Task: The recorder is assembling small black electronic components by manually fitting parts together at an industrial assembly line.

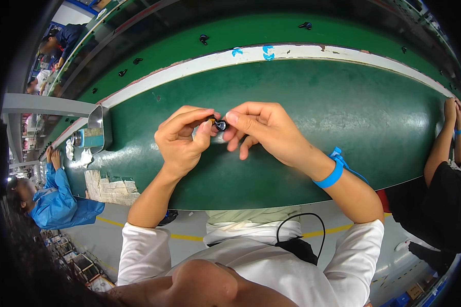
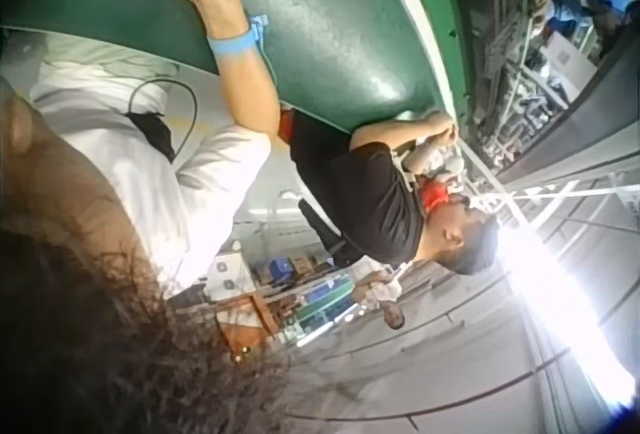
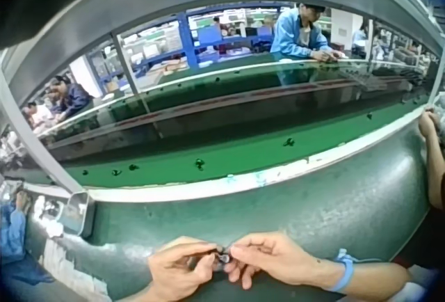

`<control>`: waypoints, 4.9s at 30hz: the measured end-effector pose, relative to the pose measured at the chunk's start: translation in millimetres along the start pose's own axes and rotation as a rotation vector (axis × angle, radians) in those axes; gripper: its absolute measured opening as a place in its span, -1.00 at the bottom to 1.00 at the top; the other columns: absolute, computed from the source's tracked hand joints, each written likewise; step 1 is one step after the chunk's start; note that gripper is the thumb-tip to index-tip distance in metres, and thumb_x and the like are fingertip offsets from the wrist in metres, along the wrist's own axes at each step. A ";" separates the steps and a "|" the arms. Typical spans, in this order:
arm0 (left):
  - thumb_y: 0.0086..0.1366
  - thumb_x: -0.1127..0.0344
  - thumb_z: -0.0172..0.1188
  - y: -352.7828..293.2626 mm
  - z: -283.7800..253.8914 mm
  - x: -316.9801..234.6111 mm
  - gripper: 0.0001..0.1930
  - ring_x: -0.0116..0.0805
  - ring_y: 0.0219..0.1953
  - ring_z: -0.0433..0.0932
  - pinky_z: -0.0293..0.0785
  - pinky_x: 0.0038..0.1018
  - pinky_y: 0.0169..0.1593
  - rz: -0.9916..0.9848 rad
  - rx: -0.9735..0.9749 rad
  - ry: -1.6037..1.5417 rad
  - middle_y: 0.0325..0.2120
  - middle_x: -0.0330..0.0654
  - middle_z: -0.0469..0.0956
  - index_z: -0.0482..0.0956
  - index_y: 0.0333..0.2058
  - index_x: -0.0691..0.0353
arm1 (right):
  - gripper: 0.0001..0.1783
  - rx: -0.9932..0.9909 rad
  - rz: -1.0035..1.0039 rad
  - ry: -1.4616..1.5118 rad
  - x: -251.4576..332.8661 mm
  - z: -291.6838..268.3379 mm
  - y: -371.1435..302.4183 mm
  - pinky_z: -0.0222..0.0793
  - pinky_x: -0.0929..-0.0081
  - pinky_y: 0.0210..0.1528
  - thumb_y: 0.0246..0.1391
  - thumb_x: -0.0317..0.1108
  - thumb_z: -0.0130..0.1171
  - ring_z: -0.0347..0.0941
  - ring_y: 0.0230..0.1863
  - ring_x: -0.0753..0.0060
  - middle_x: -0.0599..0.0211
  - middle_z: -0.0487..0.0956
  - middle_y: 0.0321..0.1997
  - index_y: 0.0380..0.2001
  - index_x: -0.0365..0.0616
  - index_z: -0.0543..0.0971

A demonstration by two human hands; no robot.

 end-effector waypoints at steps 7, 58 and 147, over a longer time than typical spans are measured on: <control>0.11 0.69 0.21 2.5 2.4 -6.0 -0.74 -0.29 -0.27 0.62 0.59 -0.48 -0.19 0.158 0.043 0.207 -0.28 0.01 0.61 0.61 -0.18 0.42 | -0.74 0.009 0.028 0.130 -2.8 -3.9 -0.2 0.56 0.55 -0.38 0.31 -0.31 0.04 0.62 -0.24 0.36 0.11 0.63 -0.20 -0.10 -0.29 0.52; -0.03 0.63 0.43 -2.6 1.8 -3.7 -0.75 -0.30 -0.33 0.63 0.60 -0.47 -0.25 0.092 0.080 -0.257 -0.39 -0.08 0.59 0.66 -0.32 0.36 | -0.81 -0.061 -0.770 -0.625 30.8 15.8 -19.5 0.56 0.58 -0.35 -0.03 -0.74 0.22 0.55 -0.33 0.39 0.04 0.54 -0.20 -0.30 -0.36 0.63; 0.30 0.34 0.16 134.3 -7.2 69.2 -0.56 0.02 0.07 0.46 0.35 -0.19 0.14 0.145 -0.163 0.815 0.02 0.08 0.49 0.40 0.15 0.23 | -0.82 -0.789 -0.585 -0.990 63.6 -87.5 56.6 0.39 0.27 -0.41 0.11 -0.36 0.14 0.50 -0.55 0.12 0.12 0.56 -0.59 -0.28 -0.20 0.64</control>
Point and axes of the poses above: each hand's wrist, its own y-axis towards the middle knuckle, its own z-axis out of the palm, x = y × z, the point moved 5 cm from there along y, towards the middle knuckle
